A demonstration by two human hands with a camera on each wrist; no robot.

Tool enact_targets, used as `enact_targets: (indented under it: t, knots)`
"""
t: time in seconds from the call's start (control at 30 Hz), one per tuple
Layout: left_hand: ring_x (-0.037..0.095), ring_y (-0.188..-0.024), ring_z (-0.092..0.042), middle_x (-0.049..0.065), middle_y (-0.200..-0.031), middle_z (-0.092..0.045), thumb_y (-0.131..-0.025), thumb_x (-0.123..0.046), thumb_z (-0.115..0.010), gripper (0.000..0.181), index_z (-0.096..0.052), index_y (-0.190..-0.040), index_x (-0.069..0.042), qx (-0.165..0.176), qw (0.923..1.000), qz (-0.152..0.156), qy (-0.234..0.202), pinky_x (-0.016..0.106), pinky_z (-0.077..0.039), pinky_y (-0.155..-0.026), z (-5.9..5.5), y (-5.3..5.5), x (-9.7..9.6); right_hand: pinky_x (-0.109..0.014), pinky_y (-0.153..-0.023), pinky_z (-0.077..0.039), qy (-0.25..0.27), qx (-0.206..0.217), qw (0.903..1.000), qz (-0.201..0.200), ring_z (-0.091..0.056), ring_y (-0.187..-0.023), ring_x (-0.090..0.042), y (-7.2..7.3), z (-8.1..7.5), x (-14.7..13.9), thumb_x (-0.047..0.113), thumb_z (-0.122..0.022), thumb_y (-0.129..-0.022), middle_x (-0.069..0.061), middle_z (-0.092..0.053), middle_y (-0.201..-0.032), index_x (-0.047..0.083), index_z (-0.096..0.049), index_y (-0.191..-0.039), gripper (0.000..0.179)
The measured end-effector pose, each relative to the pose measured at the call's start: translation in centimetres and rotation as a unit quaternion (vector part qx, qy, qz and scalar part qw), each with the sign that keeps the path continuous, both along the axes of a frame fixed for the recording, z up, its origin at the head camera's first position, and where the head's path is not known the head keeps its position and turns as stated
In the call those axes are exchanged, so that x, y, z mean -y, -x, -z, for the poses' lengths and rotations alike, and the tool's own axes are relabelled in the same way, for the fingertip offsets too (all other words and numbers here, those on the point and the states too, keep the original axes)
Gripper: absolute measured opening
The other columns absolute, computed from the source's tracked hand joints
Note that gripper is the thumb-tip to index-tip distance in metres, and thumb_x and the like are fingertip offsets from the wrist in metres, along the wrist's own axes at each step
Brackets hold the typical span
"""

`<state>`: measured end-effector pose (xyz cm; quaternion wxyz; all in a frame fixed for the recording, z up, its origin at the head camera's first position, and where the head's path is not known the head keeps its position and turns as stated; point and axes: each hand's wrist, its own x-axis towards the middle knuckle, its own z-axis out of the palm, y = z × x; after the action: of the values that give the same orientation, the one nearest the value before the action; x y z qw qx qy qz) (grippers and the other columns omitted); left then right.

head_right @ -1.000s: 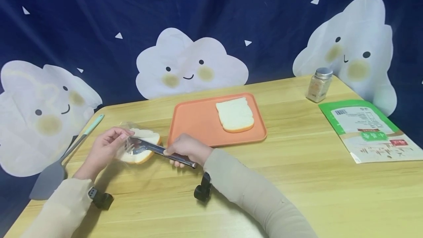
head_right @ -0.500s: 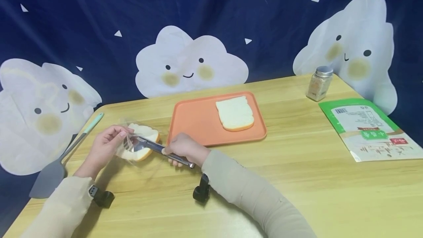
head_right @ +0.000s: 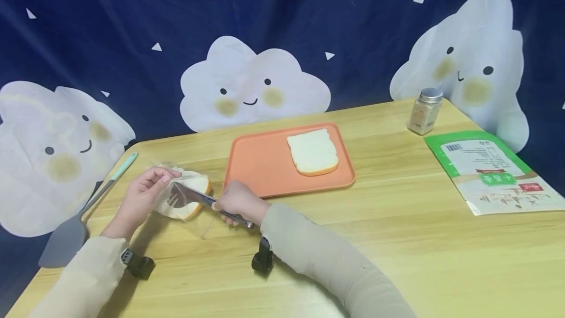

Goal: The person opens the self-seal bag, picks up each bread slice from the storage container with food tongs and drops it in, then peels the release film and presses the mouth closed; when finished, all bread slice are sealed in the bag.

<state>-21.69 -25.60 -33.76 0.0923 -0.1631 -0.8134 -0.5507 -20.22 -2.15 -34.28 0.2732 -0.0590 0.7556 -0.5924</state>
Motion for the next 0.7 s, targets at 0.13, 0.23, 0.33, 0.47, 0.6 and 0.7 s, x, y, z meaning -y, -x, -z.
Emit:
enact_targets:
  t: [0.13,0.23,0.33,0.47,0.6,0.7]
  knots:
    - [-0.004,-0.101,-0.054,-0.020,-0.096,-0.063,-0.096,-0.014,-0.048,0.026,-0.052,-0.095,0.012,0.000,0.9992,-0.030,0.024,0.009,-0.042,-0.084,0.2,0.0,0.7,-0.022,-0.036,-0.041,0.008,0.014,0.9999,-0.003,-0.047,-0.040,-0.013,0.0,0.1,-0.4,0.008,-0.060,-0.087,-0.010,-0.056,-0.056,-0.003,-0.062,-0.078,0.014]
    - [-0.005,-0.100,-0.055,-0.019,-0.095,-0.064,-0.096,-0.013,-0.049,0.026,-0.051,-0.095,0.012,0.000,0.9988,-0.049,0.009,0.008,-0.042,-0.083,0.3,0.0,1.1,-0.022,-0.037,-0.041,0.020,0.014,0.9996,-0.009,-0.047,-0.040,-0.013,0.2,0.1,-0.6,0.008,-0.060,-0.087,-0.010,-0.057,-0.057,-0.006,-0.064,-0.086,0.015]
    - [-0.003,-0.097,-0.058,-0.017,-0.096,-0.065,-0.096,-0.012,-0.049,0.027,-0.049,-0.096,0.015,0.003,0.9991,-0.042,-0.012,0.010,-0.044,-0.083,0.3,0.0,1.2,-0.022,-0.037,-0.041,0.025,0.001,0.9995,-0.017,-0.047,-0.040,-0.013,0.2,0.0,-0.6,0.008,-0.060,-0.087,-0.011,-0.057,-0.058,-0.006,-0.065,-0.086,0.015]
    - [-0.001,-0.094,-0.058,-0.017,-0.096,-0.065,-0.096,-0.012,-0.048,0.026,-0.050,-0.095,0.014,0.007,0.9997,-0.023,-0.001,0.011,-0.045,-0.079,0.0,-0.2,0.6,-0.023,-0.037,-0.040,0.027,-0.007,0.9993,-0.024,-0.047,-0.041,-0.014,0.3,0.0,-0.2,0.008,-0.060,-0.087,-0.011,-0.057,-0.058,-0.004,-0.065,-0.084,0.014]
    - [0.002,-0.088,-0.058,-0.014,-0.097,-0.065,-0.096,-0.007,-0.047,0.022,-0.051,-0.093,0.014,0.010,0.9996,0.024,0.007,0.015,-0.047,-0.070,-0.6,-0.7,-0.3,-0.023,-0.036,-0.040,0.025,0.001,0.9993,-0.030,-0.047,-0.040,-0.013,0.4,0.1,0.5,0.008,-0.060,-0.087,-0.009,-0.056,-0.056,-0.004,-0.065,-0.084,0.014]
    - [0.004,-0.092,-0.058,-0.012,-0.099,-0.065,-0.096,-0.007,-0.047,0.022,-0.050,-0.093,0.014,0.004,0.9985,0.054,0.014,0.016,-0.046,-0.072,-1.2,-0.8,-0.8,-0.022,-0.036,-0.040,0.023,0.014,0.9994,-0.023,-0.046,-0.039,-0.012,0.5,0.1,0.8,0.008,-0.060,-0.087,-0.009,-0.056,-0.054,-0.005,-0.064,-0.085,0.013]
